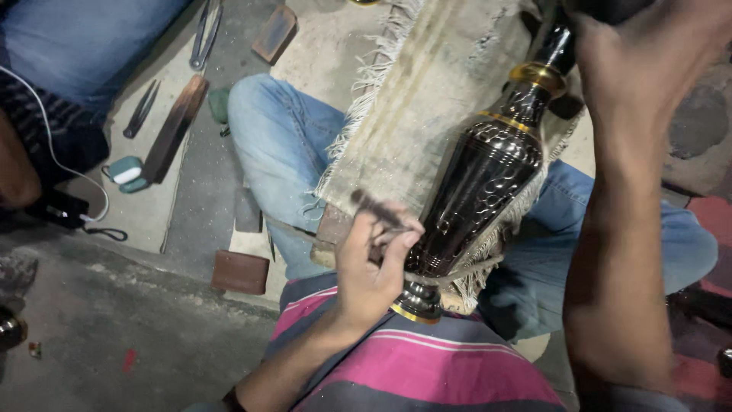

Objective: The person sits on the floor with a dark metal vase held between their legs and works a chisel against its surface, striking the chisel with a wooden mallet to cut a decorative pattern, repositioning the chisel around the vase as they go.

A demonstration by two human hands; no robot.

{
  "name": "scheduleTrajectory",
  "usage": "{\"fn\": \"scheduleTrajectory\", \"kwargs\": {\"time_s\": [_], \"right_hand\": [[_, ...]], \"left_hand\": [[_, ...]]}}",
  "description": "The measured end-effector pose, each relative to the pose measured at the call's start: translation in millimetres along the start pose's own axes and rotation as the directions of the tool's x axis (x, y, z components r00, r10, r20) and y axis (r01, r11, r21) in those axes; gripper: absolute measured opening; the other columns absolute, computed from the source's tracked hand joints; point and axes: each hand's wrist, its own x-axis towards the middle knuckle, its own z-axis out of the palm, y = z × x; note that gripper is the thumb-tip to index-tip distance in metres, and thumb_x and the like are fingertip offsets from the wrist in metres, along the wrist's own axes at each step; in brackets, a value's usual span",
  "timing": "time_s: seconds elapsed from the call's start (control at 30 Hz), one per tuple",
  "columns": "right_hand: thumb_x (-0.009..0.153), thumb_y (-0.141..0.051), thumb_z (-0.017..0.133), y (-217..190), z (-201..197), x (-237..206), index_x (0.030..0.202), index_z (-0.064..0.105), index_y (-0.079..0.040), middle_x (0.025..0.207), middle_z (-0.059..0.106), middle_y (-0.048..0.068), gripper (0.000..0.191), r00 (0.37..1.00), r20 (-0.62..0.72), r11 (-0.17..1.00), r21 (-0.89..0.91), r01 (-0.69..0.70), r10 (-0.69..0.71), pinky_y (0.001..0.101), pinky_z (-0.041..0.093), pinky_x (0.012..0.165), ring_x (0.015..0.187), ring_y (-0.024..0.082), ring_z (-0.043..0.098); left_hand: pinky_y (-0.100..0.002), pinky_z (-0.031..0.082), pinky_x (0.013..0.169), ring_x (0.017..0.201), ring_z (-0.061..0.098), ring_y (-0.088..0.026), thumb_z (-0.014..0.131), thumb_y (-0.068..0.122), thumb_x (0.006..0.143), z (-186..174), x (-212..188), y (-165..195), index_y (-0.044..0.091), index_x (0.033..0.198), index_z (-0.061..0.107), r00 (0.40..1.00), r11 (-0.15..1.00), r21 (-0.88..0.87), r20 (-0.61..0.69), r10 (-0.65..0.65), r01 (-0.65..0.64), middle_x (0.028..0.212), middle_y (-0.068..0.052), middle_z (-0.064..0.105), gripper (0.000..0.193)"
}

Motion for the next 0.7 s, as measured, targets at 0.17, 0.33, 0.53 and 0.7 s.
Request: {"fn": "scheduleTrajectory", "kwargs": {"time_s": [0.17,0.33,0.53,0.7], "right_hand": [[0.089,-0.004,0.085,-38.0,-23.9,-45.8,0.114,0.067,0.004,0.102,0.073,0.008,0.032,0.803,-0.057,0.765,0.351,-0.541,0.594,0.0317,0.059,0.083,0.09,0.021,0.072],[0.096,0.006,0.08,-60.7,-37.4,-97.9,0.118,0.064,0.003,0.104,0.066,0.01,0.027,0.749,0.034,0.609,0.558,-0.564,0.662,0.0269,0.053,0.083,0.088,0.015,0.064],[0.09,0.002,0.089,-82.1,-80.1,-74.4,0.119,0.065,0.005,0.108,0.07,0.013,0.038,0.841,0.316,0.869,0.089,-0.486,0.438,0.0292,0.056,0.087,0.098,0.019,0.071],[0.061,-0.001,0.086,-116.8,-101.4,10.7,0.115,0.068,0.0,0.094,0.071,0.015,0.057,0.788,0.607,0.992,-0.002,-0.128,0.103,0.0397,0.054,0.065,0.08,0.027,0.072]], "left_hand": [[-0.02,0.055,0.074,0.089,0.069,-0.006,0.066,0.0,0.101,9.0,13.2,22.1,0.0,0.121,0.051,0.995,0.997,0.041,0.066,-0.073,0.07,0.099,-0.005,0.073,0.026],[-0.021,0.05,0.064,0.077,0.063,-0.004,0.064,0.0,0.101,21.3,14.6,37.3,-0.001,0.118,0.052,0.999,0.988,0.151,0.036,-0.031,0.026,0.093,-0.006,0.072,0.021],[-0.022,0.04,0.056,0.065,0.051,-0.005,0.069,-0.001,0.099,24.6,9.1,37.8,-0.001,0.109,0.055,1.0,0.958,0.287,0.002,0.018,-0.017,0.089,-0.006,0.072,0.017],[-0.02,0.051,0.061,0.08,0.062,-0.005,0.064,-0.002,0.1,27.3,7.4,35.6,-0.002,0.112,0.054,0.999,0.988,0.153,-0.028,-0.03,0.034,0.098,-0.007,0.07,0.016]]}}
